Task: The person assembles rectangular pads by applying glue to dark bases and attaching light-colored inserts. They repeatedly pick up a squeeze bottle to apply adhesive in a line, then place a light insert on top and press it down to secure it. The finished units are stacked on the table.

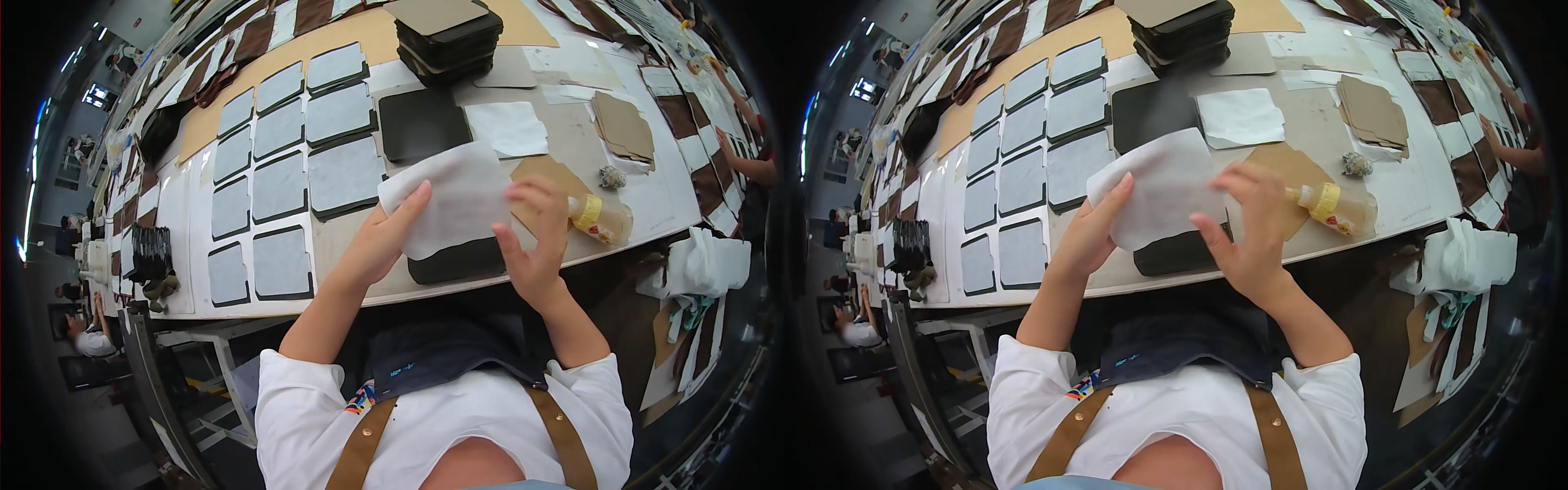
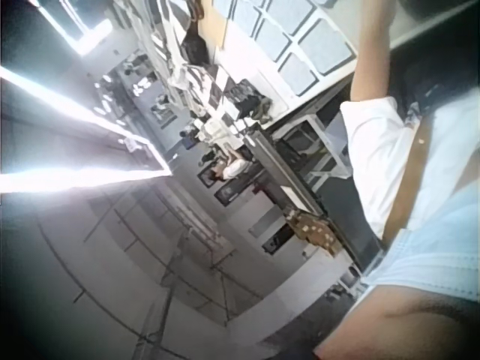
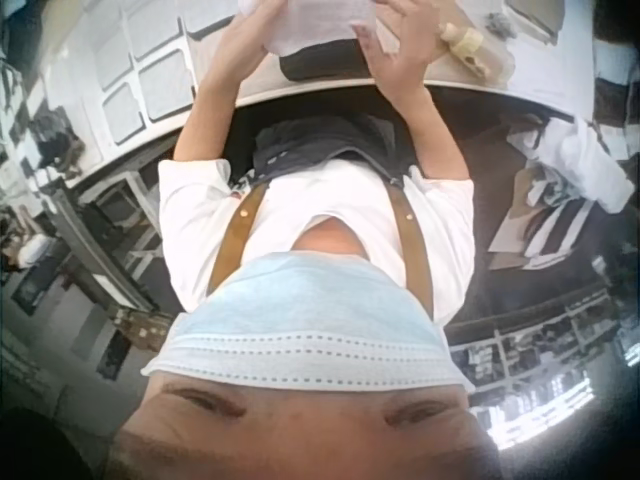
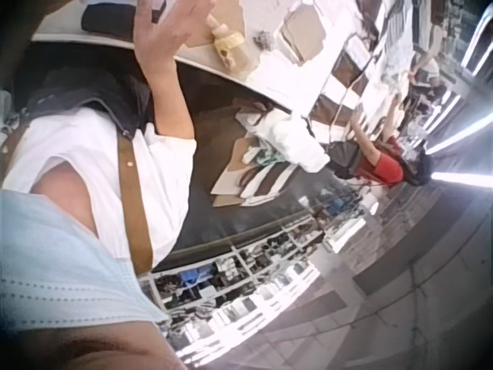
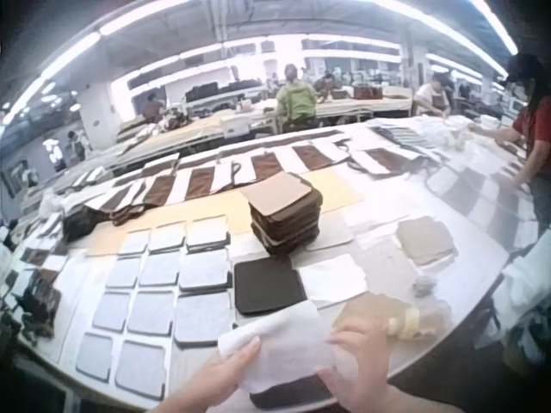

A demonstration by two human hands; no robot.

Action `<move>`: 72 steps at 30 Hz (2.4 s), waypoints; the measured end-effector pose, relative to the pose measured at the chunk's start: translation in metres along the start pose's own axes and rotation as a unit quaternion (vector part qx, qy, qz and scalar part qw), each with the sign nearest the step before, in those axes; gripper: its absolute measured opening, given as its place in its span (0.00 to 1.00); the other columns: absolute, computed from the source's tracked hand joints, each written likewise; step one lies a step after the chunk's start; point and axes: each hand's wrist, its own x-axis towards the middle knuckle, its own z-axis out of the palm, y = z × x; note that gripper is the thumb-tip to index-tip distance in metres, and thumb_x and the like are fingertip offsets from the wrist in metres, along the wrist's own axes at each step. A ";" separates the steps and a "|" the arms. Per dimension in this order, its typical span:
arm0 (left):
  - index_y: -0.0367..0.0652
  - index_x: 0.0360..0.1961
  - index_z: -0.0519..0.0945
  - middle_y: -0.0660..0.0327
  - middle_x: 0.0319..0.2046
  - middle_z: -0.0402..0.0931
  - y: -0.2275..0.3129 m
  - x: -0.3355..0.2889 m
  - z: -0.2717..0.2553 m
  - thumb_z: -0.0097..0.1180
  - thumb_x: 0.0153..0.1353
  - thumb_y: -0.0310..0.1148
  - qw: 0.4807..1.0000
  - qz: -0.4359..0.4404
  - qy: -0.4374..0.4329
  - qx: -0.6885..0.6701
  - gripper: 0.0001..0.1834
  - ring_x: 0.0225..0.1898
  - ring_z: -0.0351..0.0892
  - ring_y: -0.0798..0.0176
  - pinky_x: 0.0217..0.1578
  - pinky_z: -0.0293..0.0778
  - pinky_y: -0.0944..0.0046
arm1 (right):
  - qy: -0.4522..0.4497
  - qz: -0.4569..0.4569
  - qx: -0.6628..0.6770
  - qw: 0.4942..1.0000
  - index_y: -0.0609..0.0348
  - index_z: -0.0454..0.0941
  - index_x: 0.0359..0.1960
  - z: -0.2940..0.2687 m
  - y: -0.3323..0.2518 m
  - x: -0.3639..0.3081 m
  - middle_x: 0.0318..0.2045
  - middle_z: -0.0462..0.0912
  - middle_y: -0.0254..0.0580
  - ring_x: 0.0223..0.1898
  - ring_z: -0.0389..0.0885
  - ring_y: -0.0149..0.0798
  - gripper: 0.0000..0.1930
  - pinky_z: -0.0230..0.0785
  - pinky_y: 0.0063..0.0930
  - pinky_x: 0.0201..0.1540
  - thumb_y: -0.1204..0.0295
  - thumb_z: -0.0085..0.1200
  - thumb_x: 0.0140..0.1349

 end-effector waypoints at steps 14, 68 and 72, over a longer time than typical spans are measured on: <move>0.37 0.67 0.76 0.61 0.56 0.81 -0.034 0.000 -0.018 0.42 0.81 0.44 0.984 0.141 0.022 0.104 0.25 0.52 0.78 0.73 0.55 0.72 0.69 | -0.086 0.364 0.263 0.889 0.67 0.82 0.52 0.005 0.010 -0.029 0.32 0.84 0.30 0.32 0.76 0.19 0.13 0.68 0.15 0.37 0.71 0.58 0.72; 0.46 0.53 0.87 0.55 0.21 0.80 -0.081 -0.014 -0.029 0.69 0.62 0.36 0.797 0.221 0.215 0.519 0.18 0.19 0.75 0.60 0.25 0.70 0.61 | -0.130 0.227 -0.101 0.960 0.57 0.84 0.48 0.015 0.012 -0.031 0.23 0.73 0.31 0.27 0.63 0.34 0.13 0.58 0.30 0.41 0.72 0.67 0.61; 0.46 0.54 0.87 0.56 0.21 0.78 -0.079 -0.016 -0.028 0.69 0.62 0.35 0.799 0.206 0.207 0.526 0.19 0.19 0.73 0.61 0.25 0.70 0.63 | -0.166 0.134 -0.179 0.960 0.56 0.85 0.50 0.013 0.011 -0.027 0.25 0.77 0.35 0.27 0.69 0.38 0.14 0.59 0.33 0.43 0.74 0.65 0.61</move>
